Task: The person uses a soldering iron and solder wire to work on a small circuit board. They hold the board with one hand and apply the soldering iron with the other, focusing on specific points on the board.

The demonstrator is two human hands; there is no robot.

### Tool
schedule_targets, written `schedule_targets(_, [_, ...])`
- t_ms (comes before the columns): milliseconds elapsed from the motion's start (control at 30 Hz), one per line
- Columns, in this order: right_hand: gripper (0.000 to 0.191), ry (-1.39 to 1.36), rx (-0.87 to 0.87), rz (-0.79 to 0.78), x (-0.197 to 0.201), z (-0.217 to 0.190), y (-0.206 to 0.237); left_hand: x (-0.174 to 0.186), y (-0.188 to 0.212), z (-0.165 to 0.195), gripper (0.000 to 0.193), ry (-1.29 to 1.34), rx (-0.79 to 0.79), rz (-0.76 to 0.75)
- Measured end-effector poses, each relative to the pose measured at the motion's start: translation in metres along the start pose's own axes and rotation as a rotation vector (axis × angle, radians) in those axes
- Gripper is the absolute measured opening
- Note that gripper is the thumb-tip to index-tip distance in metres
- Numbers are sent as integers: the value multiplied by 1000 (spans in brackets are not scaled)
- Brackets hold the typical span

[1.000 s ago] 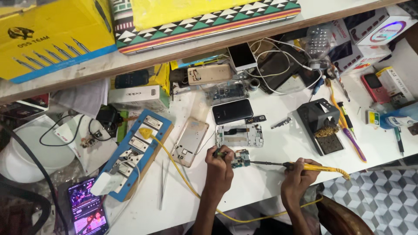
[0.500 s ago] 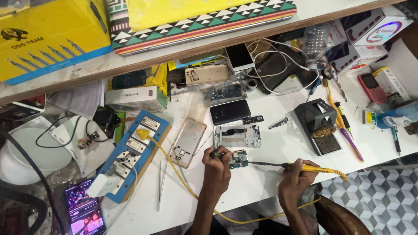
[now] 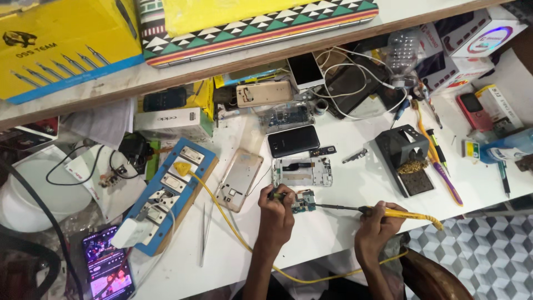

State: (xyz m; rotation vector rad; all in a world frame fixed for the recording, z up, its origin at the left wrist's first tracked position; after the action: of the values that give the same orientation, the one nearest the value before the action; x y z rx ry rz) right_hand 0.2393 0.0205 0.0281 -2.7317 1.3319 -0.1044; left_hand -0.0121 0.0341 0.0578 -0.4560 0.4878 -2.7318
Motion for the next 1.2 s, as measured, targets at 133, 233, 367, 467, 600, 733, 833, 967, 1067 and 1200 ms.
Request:
schedule_targets(133, [21, 26, -5, 18, -2, 4, -3, -2, -1, -8, 26, -130, 40, -42])
schedule_targets(233, [22, 16, 38, -19, 0, 5, -3, -1, -1, -7, 19, 50, 38, -1])
schedule_targets(367, [22, 71, 57, -1, 5, 9, -2, -2, 4, -7, 21, -39, -1, 4])
schedule_targets(467, [23, 64, 65, 15, 4, 9, -2, -3, 4, -10, 19, -7, 10, 11])
schedule_targets(600, [22, 1, -35, 38, 2, 12, -4, -6, 3, -16, 13, -17, 8, -7])
schedule_targets(733, [21, -4, 12, -23, 0, 7, -1, -7, 7, -17, 6, -8, -48, 3])
schedule_targets(833, [21, -18, 22, -26, 1, 6, 0, -8, 7, -20, 20, 120, 1, 35])
schedule_targets(967, [22, 42, 42, 11, 1, 5, 0, -5, 3, -14, 22, 105, -77, 61])
schedule_targets(1067, [21, 62, 34, 8, 0, 5, -1, -4, 3, -10, 10, 13, -37, 20])
schedule_targets(1200, [21, 55, 42, -4, 0, 6, -2, -2, 0, -7, 22, -88, 9, -24])
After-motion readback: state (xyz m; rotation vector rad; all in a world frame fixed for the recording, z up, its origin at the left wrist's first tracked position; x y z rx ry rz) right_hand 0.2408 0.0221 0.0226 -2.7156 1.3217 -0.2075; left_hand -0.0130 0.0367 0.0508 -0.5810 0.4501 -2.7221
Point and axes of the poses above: each hand's wrist, its own y-axis away from the middle knuckle, its own x-axis out of the back of the hand, z = x × y, the point moved 6 cm from there along -y, towards the middle knuckle, and after that the axes turned 13 degrees about z, right-handed, at the moved point
